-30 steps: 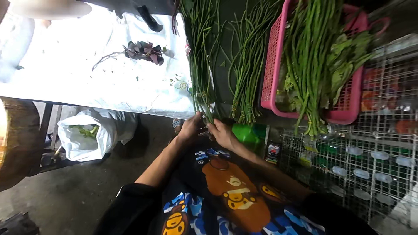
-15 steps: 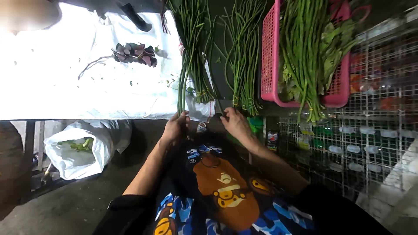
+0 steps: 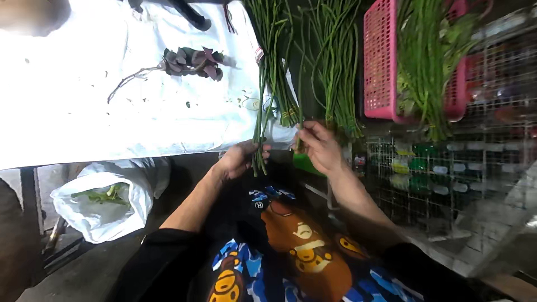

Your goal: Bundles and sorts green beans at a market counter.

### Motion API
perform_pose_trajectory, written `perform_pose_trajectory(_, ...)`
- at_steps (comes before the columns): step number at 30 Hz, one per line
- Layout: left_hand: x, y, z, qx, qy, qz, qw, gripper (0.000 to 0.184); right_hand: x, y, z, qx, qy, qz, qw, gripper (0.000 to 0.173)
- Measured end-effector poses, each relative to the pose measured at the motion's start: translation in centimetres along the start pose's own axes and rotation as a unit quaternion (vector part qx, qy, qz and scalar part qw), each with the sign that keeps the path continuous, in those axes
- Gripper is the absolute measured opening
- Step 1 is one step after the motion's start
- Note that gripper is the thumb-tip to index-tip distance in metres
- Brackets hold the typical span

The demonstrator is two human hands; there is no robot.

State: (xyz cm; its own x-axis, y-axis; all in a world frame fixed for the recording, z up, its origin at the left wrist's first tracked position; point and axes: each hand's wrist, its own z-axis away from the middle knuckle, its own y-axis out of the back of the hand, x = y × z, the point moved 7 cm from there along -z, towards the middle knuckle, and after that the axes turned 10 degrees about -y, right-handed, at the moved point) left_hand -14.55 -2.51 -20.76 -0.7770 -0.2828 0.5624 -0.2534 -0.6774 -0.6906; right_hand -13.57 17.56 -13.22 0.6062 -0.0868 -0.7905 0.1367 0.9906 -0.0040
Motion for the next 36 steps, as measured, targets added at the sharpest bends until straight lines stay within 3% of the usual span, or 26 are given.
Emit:
perform_pose_trajectory(4, 0.2, 0.3, 0.7, 0.041, 0.01, 0.019, 0.999, 0.037, 3.1, -5.1, 0.5, -0.006, -0.019, 0.126, 0.992, 0.028)
perform_pose_trajectory(8, 0.1, 1.0, 0.7, 0.07, 0.018, -0.011, 0.997, 0.035, 5.2, -7.4, 1.1, 0.021, -0.038, 0.222, 0.974, 0.032)
perform_pose_trajectory(16, -0.3, 1.1, -0.2, 0.061, 0.026, 0.006, 0.998, 0.029, 7.2, -8.1, 2.5, 0.066, -0.063, 0.248, 0.965, 0.034)
perform_pose_trajectory(19, -0.1, 0.9, -0.3, 0.079, 0.028, -0.002, 0.997, 0.027, 7.5, -8.7, 2.6, 0.087, -0.08, 0.235, 0.965, 0.049)
perform_pose_trajectory(22, 0.0, 0.5, -0.6, 0.083, 0.013, -0.025, 0.996, 0.026, 7.6, -9.7, 2.5, 0.031, -0.124, 0.188, 0.974, 0.063)
perform_pose_trajectory(26, -0.2, -0.4, -1.3, 0.037, 0.022, -0.098, 0.994, 0.028, 7.0, -10.3, 2.8, -0.042, -0.182, 0.135, 0.973, 0.036)
perform_pose_trajectory(28, 0.4, -0.6, -1.1, 0.002, 0.04, -0.167, 0.985, 0.03, 6.9, -10.2, 3.0, -0.057, -0.181, 0.129, 0.973, 0.033)
perform_pose_trajectory(31, 2.2, 0.8, -0.2, -0.024, 0.038, -0.389, 0.92, 0.054, 6.9, -9.7, 3.5, -0.06, -0.181, 0.113, 0.975, 0.034)
perform_pose_trajectory(34, 6.0, 1.3, 1.0, -0.01, -0.09, -0.57, 0.817, 0.08, 6.0, -8.9, 3.5, -0.065, -0.185, 0.165, 0.967, 0.037)
perform_pose_trajectory(36, 7.3, -0.5, 1.9, -0.052, -0.175, -0.633, 0.753, 0.076, 5.5, -8.5, 3.5, -0.074, -0.198, 0.252, 0.944, 0.036)
